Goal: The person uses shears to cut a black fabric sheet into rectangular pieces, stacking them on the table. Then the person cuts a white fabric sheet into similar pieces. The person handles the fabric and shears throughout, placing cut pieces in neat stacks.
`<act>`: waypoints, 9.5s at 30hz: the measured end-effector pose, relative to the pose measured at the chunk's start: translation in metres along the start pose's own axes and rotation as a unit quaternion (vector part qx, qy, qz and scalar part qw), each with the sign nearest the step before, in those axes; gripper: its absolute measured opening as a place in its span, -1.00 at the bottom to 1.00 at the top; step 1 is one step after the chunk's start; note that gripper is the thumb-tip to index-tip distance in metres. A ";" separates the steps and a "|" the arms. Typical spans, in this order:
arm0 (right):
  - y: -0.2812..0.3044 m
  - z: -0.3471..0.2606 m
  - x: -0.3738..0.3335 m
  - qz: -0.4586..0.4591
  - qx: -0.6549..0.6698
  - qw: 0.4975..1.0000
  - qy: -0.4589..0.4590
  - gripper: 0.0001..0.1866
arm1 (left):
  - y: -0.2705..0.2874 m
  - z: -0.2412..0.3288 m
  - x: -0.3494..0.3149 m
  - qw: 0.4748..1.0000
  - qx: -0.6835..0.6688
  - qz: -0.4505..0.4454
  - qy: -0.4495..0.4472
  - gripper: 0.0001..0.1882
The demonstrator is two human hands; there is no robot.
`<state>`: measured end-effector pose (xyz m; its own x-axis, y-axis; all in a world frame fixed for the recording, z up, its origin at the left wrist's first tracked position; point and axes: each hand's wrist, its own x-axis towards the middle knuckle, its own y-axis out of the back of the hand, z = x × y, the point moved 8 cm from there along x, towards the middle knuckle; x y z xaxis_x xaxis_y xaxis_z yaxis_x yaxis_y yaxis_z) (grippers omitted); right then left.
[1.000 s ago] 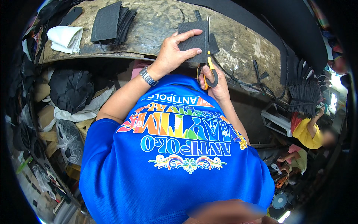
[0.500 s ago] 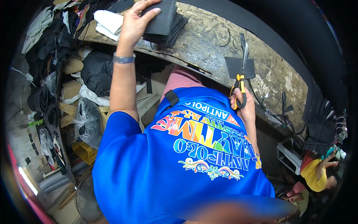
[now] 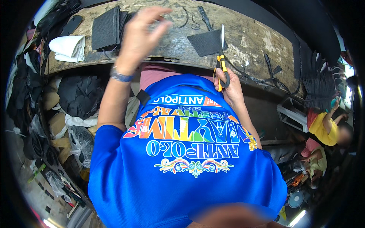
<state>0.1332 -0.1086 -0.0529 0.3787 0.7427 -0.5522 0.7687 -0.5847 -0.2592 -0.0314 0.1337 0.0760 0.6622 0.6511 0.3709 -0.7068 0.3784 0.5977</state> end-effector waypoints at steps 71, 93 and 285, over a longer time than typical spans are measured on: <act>0.074 -0.110 0.062 0.245 -0.678 0.680 0.132 -0.55 | -0.135 0.003 -0.024 0.921 -0.334 -0.171 0.102 -0.70; 0.093 -0.122 0.071 0.192 -0.595 0.773 0.111 -0.67 | -0.154 -0.025 -0.009 0.990 -0.090 -0.107 -0.003 -0.79; -0.137 -0.115 0.079 -0.153 -0.513 0.664 0.522 0.36 | -0.051 0.001 0.004 0.959 0.182 -0.163 -0.145 0.29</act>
<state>0.1169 0.0682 0.0300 -0.1361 0.9106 0.3902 0.6360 -0.2217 0.7391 0.0074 0.1161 0.0472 0.9116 0.3068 0.2736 -0.3524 0.2406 0.9044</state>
